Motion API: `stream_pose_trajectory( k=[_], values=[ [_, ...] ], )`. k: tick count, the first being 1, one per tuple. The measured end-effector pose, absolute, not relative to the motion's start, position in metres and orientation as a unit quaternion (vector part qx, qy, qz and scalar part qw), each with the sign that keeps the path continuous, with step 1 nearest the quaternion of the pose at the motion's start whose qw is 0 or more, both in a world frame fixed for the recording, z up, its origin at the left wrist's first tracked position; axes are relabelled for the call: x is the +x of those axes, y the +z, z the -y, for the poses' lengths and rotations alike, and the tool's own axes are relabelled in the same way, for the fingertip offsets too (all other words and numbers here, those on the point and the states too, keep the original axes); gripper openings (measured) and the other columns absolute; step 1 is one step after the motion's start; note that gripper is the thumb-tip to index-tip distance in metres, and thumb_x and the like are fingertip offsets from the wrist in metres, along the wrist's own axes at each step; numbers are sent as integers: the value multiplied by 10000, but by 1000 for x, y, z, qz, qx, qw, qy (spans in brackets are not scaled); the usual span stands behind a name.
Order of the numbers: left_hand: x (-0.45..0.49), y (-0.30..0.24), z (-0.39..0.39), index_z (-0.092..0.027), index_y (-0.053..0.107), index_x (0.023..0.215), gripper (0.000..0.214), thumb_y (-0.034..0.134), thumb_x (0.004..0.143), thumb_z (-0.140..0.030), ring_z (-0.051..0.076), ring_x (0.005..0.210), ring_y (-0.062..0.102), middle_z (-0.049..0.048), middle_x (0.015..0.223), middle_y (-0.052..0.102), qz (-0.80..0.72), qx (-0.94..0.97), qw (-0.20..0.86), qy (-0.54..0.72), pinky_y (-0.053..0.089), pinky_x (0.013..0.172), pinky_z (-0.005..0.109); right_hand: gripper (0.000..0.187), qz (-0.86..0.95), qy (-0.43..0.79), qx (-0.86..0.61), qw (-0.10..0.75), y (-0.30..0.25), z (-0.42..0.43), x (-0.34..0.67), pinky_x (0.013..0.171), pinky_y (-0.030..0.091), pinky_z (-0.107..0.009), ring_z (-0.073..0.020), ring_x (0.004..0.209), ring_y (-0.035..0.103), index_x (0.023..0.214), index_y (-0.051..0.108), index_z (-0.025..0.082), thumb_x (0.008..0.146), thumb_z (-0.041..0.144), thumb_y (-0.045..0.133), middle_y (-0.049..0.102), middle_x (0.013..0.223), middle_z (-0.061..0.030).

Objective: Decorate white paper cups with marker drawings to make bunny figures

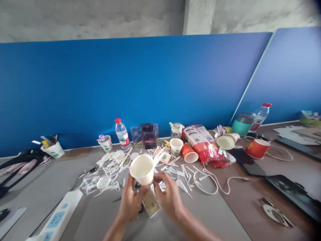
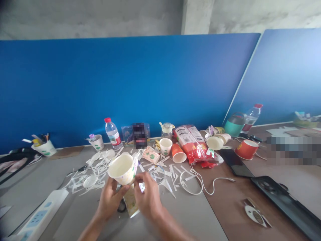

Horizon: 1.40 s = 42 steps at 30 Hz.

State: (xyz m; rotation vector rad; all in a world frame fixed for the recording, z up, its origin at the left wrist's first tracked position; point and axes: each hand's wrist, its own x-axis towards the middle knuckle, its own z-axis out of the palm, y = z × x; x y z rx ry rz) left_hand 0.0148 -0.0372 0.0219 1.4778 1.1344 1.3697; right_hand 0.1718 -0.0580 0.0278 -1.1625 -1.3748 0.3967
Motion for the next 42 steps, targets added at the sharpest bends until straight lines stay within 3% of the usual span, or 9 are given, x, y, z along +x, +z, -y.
stream_pose_trajectory(
  k=[6,10,16,21,27,37,42],
  values=[
    [15,26,38,-205,694,1268,617,860,768,-526,349,1216,719,142,1195,801,-462,589,384,541,562,1038,418,208,581,199,-501,609,28,58,173,577,564,-255,-210,657,773,807,731,198,878,223,538,791,722,-45],
    [14,25,37,-201,690,1265,612,842,779,-540,346,1210,722,154,1229,791,-466,589,384,537,566,1027,418,169,573,247,-499,602,31,61,172,499,517,-227,-222,710,780,860,748,193,870,276,602,813,786,-64],
    [15,25,38,-204,695,1267,603,850,776,-517,344,1190,727,147,1211,797,-467,600,364,539,566,1029,428,160,557,229,-501,621,30,58,172,607,556,-262,-202,645,749,764,740,209,826,232,594,795,698,-33],
    [16,26,38,-208,685,1301,661,859,757,-540,336,1127,746,128,1117,808,-469,595,344,556,583,989,420,179,557,238,-504,616,31,57,173,546,527,-250,-218,674,767,799,768,205,848,275,610,812,729,-49],
    [16,24,37,-208,681,1296,656,865,753,-529,338,1144,737,129,1142,803,-474,589,348,554,571,1006,432,163,561,229,-506,614,29,56,173,624,577,-285,-224,658,775,779,758,211,823,269,612,809,713,-39],
    [17,19,36,-213,695,1191,539,858,768,-504,335,1173,721,127,1185,791,-481,572,361,557,545,1048,460,187,557,222,-502,624,30,56,171,627,566,-281,-217,659,769,811,770,206,868,265,602,814,726,-42],
    [17,20,35,-212,668,1233,598,857,763,-529,337,1159,728,139,1186,782,-482,566,354,567,546,1046,468,184,550,213,-512,624,31,57,172,613,547,-277,-215,655,751,792,745,208,875,273,594,785,703,-36]
  ],
)
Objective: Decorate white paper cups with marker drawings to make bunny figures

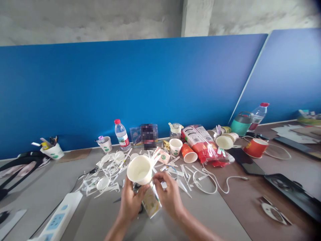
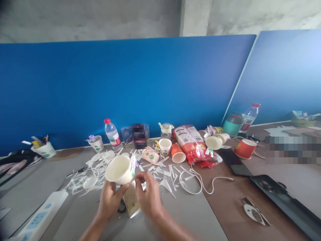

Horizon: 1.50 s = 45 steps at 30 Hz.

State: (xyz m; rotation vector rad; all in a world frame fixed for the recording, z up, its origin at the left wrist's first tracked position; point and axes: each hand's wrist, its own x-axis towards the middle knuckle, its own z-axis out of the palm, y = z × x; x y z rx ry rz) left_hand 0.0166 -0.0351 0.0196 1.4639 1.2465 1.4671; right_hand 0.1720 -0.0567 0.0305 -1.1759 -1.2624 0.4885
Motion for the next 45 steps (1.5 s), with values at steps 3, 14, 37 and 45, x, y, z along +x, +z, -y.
stream_pose_trajectory(
  k=[3,14,37,45],
  values=[
    [16,24,34,-209,638,1293,665,851,762,-549,345,1186,722,150,1183,780,-472,556,364,579,549,1046,467,191,553,225,-516,614,31,57,174,564,508,-263,-209,633,728,757,727,209,875,267,588,761,670,-30],
    [16,16,38,-201,696,1183,548,870,760,-505,330,1100,720,117,1117,775,-498,575,319,565,529,1053,483,208,581,200,-503,608,31,59,170,561,499,-244,-172,567,681,704,714,208,857,200,573,731,635,-12],
    [21,36,33,-188,688,1147,694,955,633,-570,369,1146,746,170,1185,808,-418,505,514,553,583,975,456,100,501,448,-446,592,43,52,178,563,386,-241,-130,592,460,627,537,231,675,309,576,536,594,41],
    [20,41,33,-186,713,1135,697,942,633,-613,366,1077,774,157,1135,830,-408,502,526,553,609,932,457,141,473,513,-387,603,46,52,177,558,397,-234,-111,549,444,659,561,225,726,328,633,553,580,48]
  ],
)
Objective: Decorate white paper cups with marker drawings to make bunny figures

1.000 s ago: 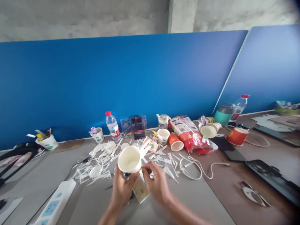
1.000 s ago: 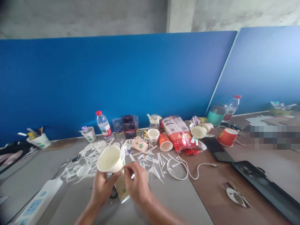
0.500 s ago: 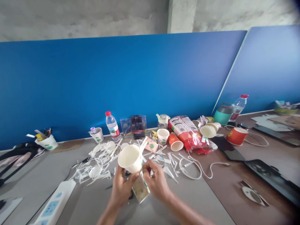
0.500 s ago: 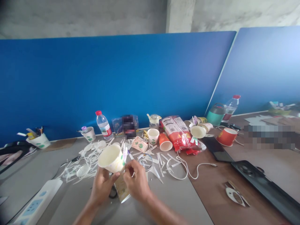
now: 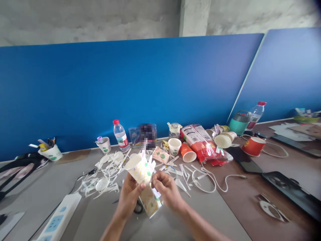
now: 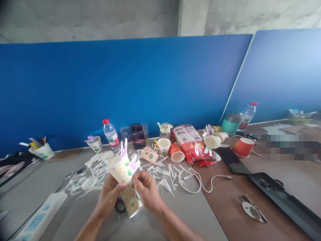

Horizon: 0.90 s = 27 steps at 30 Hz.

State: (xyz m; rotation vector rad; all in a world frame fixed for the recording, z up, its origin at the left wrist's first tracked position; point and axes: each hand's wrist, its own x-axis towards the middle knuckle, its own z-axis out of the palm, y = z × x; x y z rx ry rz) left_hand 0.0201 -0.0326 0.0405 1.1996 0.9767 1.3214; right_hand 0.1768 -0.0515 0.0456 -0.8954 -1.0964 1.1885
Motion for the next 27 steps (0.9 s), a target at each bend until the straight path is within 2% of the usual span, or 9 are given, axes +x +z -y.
stream_pose_trajectory(
  k=[5,7,10,12,16,22,27],
  values=[
    [21,41,32,-195,705,1144,678,912,658,-620,365,1134,756,155,1161,814,-432,520,466,571,596,966,457,164,566,322,-431,625,33,59,174,660,527,-280,-189,677,681,786,719,223,887,268,598,743,729,-19],
    [20,42,32,-203,699,1185,672,897,681,-602,358,1139,752,145,1166,806,-444,523,443,578,600,956,454,232,622,223,-427,617,30,63,172,748,572,-317,-225,789,756,937,779,242,932,190,552,813,864,-47],
    [19,42,32,-204,688,1231,658,876,719,-572,340,1100,758,137,1145,799,-459,525,417,583,605,925,442,370,681,127,-402,598,30,68,170,789,584,-336,-238,849,782,1156,776,267,938,102,526,844,970,-64],
    [19,43,33,-201,690,1230,649,872,724,-564,336,1079,760,135,1116,799,-462,528,403,587,606,915,436,372,712,108,-377,582,33,69,170,750,562,-307,-212,788,767,1130,775,276,934,77,529,841,932,-45],
    [21,45,34,-205,705,1184,617,878,710,-561,350,1089,761,135,1098,809,-458,535,398,589,609,913,434,283,724,80,-359,584,38,69,174,730,516,-276,-162,689,725,961,742,257,933,64,537,806,805,1],
    [21,43,33,-210,702,1193,672,918,666,-566,366,1178,743,145,1188,807,-435,506,446,597,588,988,448,202,668,19,-405,624,36,59,178,645,491,-283,-168,646,700,914,679,248,952,80,574,769,767,20],
    [23,43,34,-205,685,1199,679,921,681,-574,351,1156,754,143,1192,811,-417,510,480,579,587,972,425,188,681,-44,-408,606,33,57,176,689,463,-316,-171,631,676,917,612,246,963,75,549,727,740,25]
  ],
)
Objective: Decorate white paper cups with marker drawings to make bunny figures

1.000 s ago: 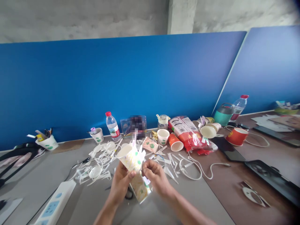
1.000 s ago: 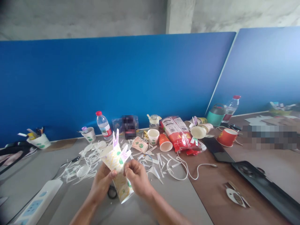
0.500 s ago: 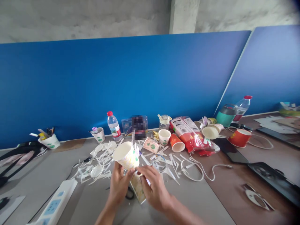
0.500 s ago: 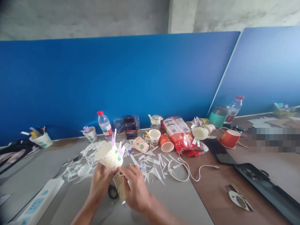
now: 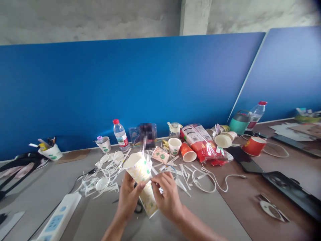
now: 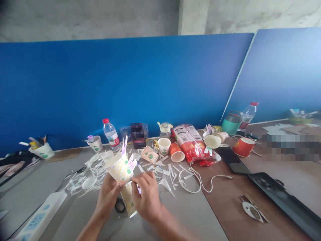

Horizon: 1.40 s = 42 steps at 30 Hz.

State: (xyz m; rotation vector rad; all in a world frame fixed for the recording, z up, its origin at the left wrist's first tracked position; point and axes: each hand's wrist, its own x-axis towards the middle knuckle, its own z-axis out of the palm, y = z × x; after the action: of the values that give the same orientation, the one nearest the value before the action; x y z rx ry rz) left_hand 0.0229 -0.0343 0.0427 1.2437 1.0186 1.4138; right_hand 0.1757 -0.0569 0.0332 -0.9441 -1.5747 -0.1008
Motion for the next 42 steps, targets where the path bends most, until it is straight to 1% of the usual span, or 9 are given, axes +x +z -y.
stream_pose_trajectory(
  k=[8,16,20,27,30,33,35,38,42],
  values=[
    [23,43,37,-213,686,1108,615,910,691,-605,324,1051,761,113,1074,814,-435,547,402,591,587,895,395,213,699,-150,-425,555,36,57,176,809,375,-346,-162,616,645,877,560,239,937,37,527,693,699,42],
    [21,34,34,-212,659,1108,574,917,713,-539,300,1045,751,102,1064,802,-432,549,407,589,578,898,383,222,702,-168,-441,534,36,52,176,807,363,-343,-156,594,598,805,531,240,849,24,505,634,658,55],
    [19,34,33,-208,664,1135,576,923,722,-514,292,1064,752,116,1106,809,-422,546,447,569,578,918,384,204,688,-82,-443,569,36,51,176,744,377,-316,-144,572,579,748,515,240,801,47,477,616,630,60],
    [20,36,31,-204,684,1136,637,951,670,-547,320,1083,757,137,1126,818,-423,522,490,556,587,927,410,99,598,293,-490,562,45,51,181,621,368,-286,-163,591,529,626,486,247,724,240,475,554,585,38],
    [20,38,32,-199,687,1144,675,946,657,-589,334,1086,756,146,1127,818,-425,521,498,548,588,922,418,95,549,402,-479,555,52,52,182,607,378,-284,-158,606,488,624,496,248,684,318,475,526,605,33],
    [19,38,31,-197,686,1144,699,937,649,-622,342,1100,751,150,1138,815,-426,517,497,551,585,944,431,120,527,429,-472,561,55,52,182,609,383,-285,-156,612,482,625,530,242,674,344,491,532,608,33],
    [19,37,31,-200,683,1134,677,932,661,-615,335,1095,752,142,1126,816,-431,517,486,557,583,946,424,139,529,410,-479,569,54,53,181,628,390,-289,-158,611,503,616,553,237,692,348,518,557,598,33],
    [17,34,30,-205,681,1117,614,928,689,-570,322,1083,754,127,1112,813,-439,527,465,560,582,936,404,164,541,359,-493,578,52,54,179,661,402,-296,-158,604,534,590,563,232,720,333,551,590,575,34],
    [15,31,31,-215,683,1122,525,904,743,-503,312,1079,750,113,1103,805,-440,553,434,558,574,927,395,168,551,337,-496,581,47,55,179,638,419,-290,-168,610,570,605,586,225,756,297,568,639,595,22]
  ],
)
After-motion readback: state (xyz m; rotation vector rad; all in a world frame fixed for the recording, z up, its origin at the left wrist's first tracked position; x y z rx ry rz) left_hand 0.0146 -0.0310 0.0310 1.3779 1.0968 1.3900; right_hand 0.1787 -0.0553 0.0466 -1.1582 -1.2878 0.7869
